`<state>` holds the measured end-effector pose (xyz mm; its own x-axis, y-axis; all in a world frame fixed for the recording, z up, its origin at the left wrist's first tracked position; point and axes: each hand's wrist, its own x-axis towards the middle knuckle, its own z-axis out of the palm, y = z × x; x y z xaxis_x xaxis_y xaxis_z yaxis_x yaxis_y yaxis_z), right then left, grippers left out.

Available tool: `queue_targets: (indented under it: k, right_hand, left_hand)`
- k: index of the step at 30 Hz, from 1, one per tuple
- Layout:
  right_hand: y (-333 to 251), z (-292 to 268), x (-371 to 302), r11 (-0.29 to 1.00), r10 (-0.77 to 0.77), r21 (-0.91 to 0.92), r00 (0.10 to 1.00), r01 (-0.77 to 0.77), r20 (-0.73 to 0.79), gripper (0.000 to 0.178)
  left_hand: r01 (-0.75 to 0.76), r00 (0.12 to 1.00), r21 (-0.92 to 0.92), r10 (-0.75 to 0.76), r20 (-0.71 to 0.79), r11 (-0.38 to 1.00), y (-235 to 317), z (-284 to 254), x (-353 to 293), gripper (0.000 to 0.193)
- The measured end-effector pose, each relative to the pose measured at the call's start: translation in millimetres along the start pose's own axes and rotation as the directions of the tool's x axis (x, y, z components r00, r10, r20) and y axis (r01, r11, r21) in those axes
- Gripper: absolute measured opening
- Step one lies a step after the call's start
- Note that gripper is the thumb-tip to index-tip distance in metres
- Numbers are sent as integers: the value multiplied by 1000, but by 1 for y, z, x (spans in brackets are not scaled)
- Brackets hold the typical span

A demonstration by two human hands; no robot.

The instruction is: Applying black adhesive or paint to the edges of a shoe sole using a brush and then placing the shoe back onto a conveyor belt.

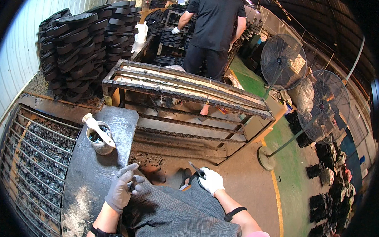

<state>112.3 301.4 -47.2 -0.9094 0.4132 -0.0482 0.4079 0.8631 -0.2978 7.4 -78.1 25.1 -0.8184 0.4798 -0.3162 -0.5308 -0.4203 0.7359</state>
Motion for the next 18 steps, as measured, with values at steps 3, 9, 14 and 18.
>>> queue_targets:
  k: [3, 9, 14, 18]
  right_hand:
    - [1, 1, 1, 1000, 7, -6, 1000, -7, 6, 40]
    - [0, 0, 0, 1000, 4, -4, 1000, -4, 15, 39]
    - [-1, -1, 0, 1000, 1, -6, 1000, -1, 2, 40]
    - [0, 0, -1, 1000, -2, -4, 1000, 2, -1, 41]
  left_hand:
    - [12, 1000, -1, -12, -3, 1000, -1, -2, 1, 48]
    - [2, 1000, -16, -2, 15, 1000, -1, -3, 2, 47]
    - [3, 1000, -15, -3, 7, 1000, -1, -2, 2, 50]
    - [-4, 1000, -16, 4, 8, 1000, -2, -2, 2, 50]
